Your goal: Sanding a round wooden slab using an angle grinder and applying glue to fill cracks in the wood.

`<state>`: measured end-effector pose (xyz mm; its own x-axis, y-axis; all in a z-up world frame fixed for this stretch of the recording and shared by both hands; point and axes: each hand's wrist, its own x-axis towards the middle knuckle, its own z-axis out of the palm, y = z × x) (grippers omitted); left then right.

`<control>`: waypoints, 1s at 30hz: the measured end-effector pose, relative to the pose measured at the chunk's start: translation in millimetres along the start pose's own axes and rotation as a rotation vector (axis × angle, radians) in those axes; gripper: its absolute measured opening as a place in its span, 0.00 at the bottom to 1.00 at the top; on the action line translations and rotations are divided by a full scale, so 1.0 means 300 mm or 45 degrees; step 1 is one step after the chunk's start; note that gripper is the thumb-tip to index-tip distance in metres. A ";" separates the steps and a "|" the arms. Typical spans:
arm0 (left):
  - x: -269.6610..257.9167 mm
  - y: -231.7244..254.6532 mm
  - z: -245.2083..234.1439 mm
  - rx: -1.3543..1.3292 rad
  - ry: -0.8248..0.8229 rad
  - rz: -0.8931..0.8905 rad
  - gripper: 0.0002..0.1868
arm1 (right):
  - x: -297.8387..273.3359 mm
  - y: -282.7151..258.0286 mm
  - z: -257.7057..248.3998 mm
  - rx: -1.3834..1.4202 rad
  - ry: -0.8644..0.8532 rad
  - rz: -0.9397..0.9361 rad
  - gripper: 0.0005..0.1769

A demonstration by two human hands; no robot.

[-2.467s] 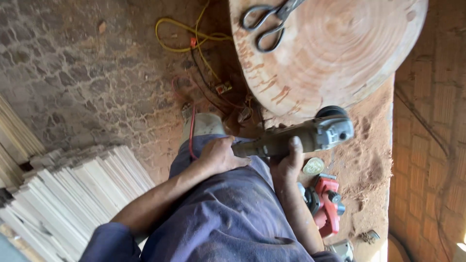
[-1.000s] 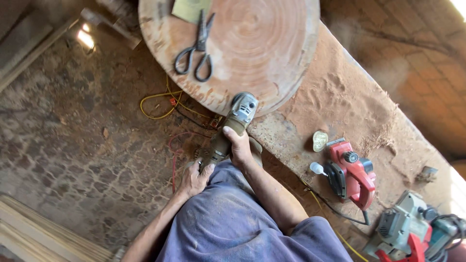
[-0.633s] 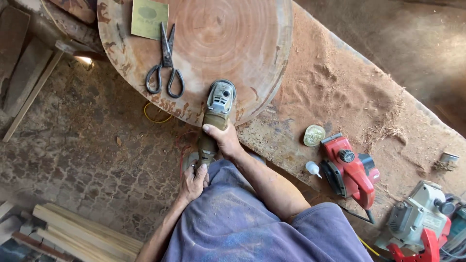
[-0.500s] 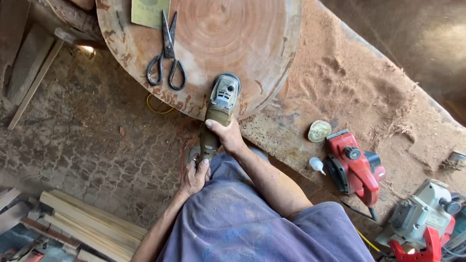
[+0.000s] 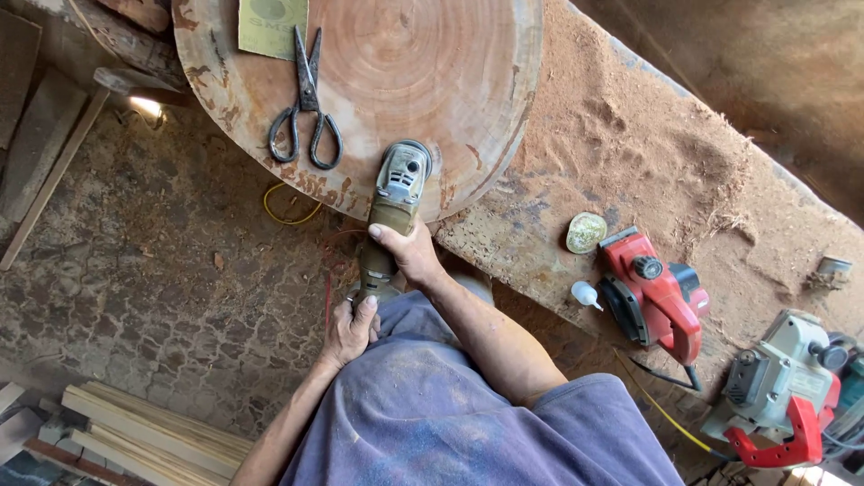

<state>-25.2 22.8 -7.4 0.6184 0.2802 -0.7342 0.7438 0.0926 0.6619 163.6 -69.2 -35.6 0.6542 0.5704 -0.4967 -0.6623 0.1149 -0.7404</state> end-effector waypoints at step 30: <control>0.021 0.013 0.004 0.024 -0.005 -0.028 0.37 | 0.032 -0.017 -0.016 -0.147 -0.012 -0.028 0.31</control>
<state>-18.1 23.7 -9.6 0.6031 0.2745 -0.7490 0.7617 0.0807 0.6429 175.0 -68.2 -38.8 0.6644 0.5762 -0.4759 -0.6008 0.0330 -0.7987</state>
